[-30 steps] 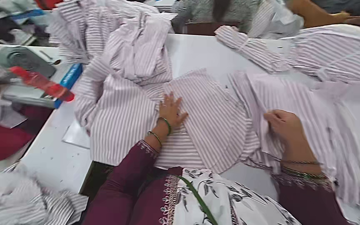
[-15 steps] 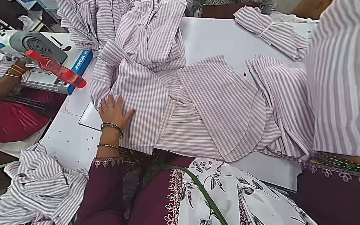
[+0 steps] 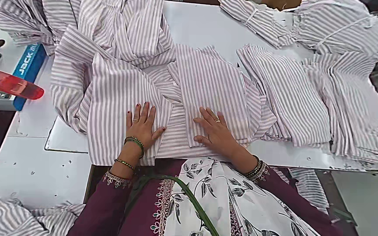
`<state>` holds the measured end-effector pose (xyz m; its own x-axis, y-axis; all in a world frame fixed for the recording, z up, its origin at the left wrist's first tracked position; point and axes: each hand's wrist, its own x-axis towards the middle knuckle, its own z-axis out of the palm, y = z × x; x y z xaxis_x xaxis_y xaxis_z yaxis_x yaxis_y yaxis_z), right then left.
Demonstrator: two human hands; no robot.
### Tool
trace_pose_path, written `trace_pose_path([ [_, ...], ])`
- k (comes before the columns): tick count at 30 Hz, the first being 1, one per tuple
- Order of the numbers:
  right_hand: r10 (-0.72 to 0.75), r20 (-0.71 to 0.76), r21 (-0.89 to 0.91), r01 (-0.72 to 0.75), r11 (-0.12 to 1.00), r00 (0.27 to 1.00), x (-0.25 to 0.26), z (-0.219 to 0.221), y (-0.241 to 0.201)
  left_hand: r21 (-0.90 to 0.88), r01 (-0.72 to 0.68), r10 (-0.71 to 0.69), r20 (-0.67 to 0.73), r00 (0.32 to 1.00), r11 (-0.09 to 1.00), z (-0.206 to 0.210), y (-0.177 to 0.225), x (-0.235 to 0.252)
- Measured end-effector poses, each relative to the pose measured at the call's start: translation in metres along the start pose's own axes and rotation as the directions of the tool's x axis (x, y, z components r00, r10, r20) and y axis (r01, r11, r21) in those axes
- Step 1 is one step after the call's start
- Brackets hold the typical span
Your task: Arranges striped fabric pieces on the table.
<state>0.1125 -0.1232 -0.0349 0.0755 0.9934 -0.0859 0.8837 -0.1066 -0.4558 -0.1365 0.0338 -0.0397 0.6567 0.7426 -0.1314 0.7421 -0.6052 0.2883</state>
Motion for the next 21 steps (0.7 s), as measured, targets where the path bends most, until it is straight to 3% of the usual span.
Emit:
trace_pose_path([
  [7, 0.148, -0.023, -0.08, -0.15, 0.986, 0.989, -0.004, 0.007, -0.02, 0.01, -0.028, 0.029, -0.029, 0.999, 1.0, 0.001, 0.0, 0.0],
  [16, 0.126, -0.2, -0.099, -0.148, 0.984, 0.972, -0.005, 0.023, -0.017, 0.026, -0.135, 0.135, 0.004, 0.991, 0.991, -0.001, -0.004, 0.001],
  [21, 0.104, -0.253, -0.124, -0.139, 0.982, 0.962, -0.005, 0.028, -0.013, 0.035, -0.162, 0.156, 0.132, 0.979, 0.986, -0.009, -0.004, 0.002],
])
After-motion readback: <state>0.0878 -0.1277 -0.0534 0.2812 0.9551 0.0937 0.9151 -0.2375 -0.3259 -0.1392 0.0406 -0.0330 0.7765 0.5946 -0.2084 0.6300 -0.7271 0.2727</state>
